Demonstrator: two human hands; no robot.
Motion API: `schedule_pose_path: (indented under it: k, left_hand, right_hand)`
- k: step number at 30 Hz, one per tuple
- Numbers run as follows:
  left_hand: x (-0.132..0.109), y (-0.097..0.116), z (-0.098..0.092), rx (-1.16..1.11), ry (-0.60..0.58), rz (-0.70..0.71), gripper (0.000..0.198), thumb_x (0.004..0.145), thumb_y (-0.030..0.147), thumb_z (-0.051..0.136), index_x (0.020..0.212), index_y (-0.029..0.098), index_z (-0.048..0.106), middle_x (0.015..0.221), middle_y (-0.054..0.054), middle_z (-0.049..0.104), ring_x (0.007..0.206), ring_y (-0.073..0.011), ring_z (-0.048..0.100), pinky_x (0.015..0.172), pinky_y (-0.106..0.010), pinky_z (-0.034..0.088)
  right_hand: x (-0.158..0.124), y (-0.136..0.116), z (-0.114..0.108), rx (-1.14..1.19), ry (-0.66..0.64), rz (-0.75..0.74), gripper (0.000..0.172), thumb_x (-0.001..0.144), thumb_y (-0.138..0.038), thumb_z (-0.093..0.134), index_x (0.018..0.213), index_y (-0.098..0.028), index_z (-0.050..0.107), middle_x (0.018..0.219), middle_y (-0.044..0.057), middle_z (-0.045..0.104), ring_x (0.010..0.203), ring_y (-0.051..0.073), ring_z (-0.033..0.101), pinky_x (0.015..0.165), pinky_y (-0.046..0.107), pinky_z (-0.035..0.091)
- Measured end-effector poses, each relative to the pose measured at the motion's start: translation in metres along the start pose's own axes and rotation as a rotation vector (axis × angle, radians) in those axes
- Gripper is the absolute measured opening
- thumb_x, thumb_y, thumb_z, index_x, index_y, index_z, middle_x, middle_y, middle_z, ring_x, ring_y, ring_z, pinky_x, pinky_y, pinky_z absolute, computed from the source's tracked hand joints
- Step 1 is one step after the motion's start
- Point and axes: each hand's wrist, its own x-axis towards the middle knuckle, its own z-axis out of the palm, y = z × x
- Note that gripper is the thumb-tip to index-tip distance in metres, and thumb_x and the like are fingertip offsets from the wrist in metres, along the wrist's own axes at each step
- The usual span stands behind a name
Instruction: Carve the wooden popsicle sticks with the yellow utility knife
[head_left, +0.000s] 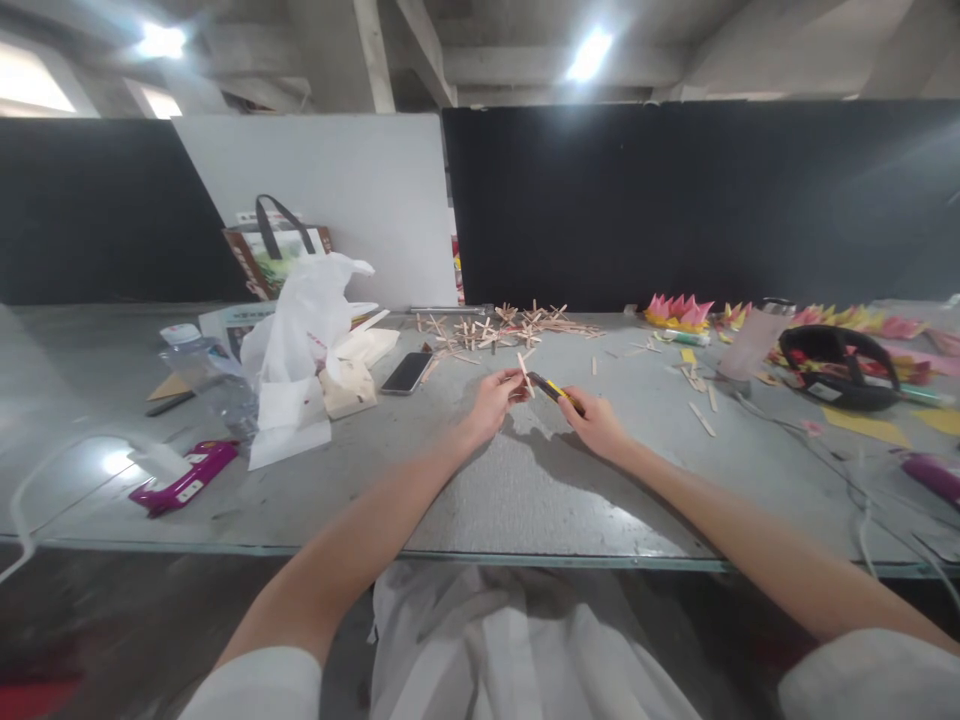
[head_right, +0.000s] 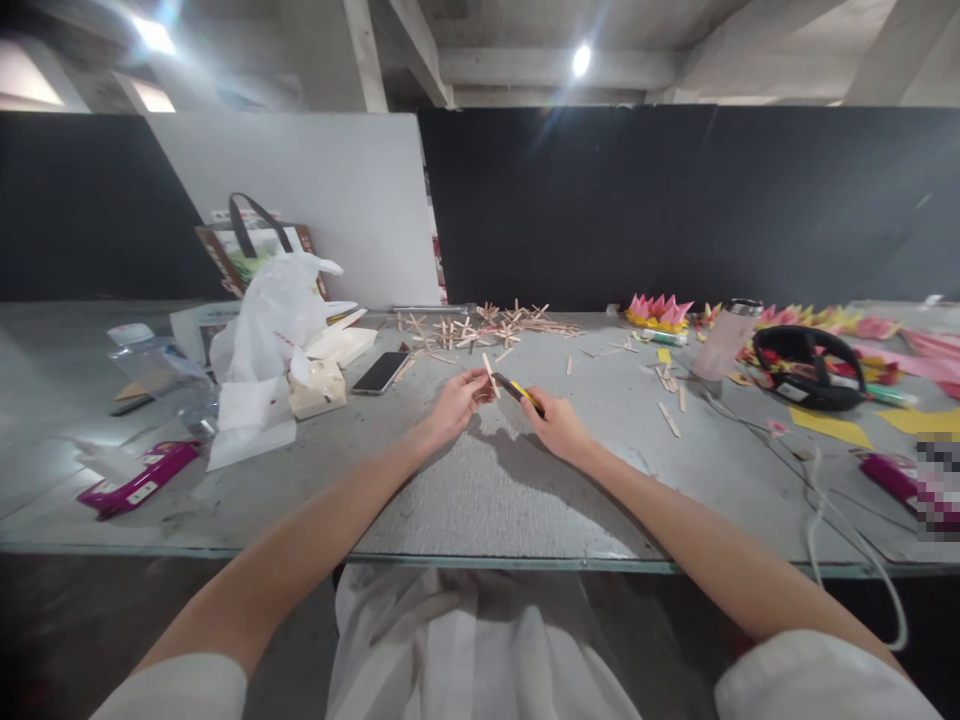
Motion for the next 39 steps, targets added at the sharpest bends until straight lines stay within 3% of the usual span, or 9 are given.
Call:
schedule_pose_path:
  k: [8, 23, 39]
  left_hand:
    - [-0.0001, 0.0001, -0.0007, 0.027, -0.013, -0.015, 0.019, 0.083, 0.031, 0.083, 0.09, 0.016, 0.073, 0.09, -0.008, 0.078, 0.072, -0.0148, 0.069, 0.076, -0.03, 0.055]
    - [0.0033, -0.0009, -0.0034, 0.289, 0.006, 0.156, 0.029, 0.087, 0.046, 0.081, 0.089, 0.019, 0.071, 0.085, -0.009, 0.08, 0.065, -0.0162, 0.068, 0.066, -0.029, 0.057]
    - [0.0049, 0.0029, -0.0078, 0.343, -0.07, 0.233, 0.031, 0.087, 0.047, 0.081, 0.09, 0.018, 0.069, 0.077, -0.007, 0.074, 0.071, -0.0202, 0.071, 0.077, -0.036, 0.059]
  right_hand:
    - [0.0002, 0.0027, 0.0007, -0.018, 0.001, 0.011, 0.047, 0.106, -0.054, 0.042, 0.109, -0.019, 0.074, 0.071, 0.001, 0.065, 0.062, 0.018, 0.056, 0.062, 0.029, 0.038]
    - [0.0001, 0.0, -0.0011, -0.04, -0.02, -0.003, 0.047, 0.105, -0.052, 0.041, 0.11, -0.019, 0.074, 0.071, 0.002, 0.065, 0.06, 0.018, 0.055, 0.06, 0.028, 0.036]
    - [-0.0001, -0.0027, -0.0032, -0.056, -0.046, 0.013, 0.05, 0.106, -0.052, 0.039, 0.116, -0.017, 0.073, 0.073, 0.003, 0.066, 0.06, 0.018, 0.054, 0.061, 0.029, 0.035]
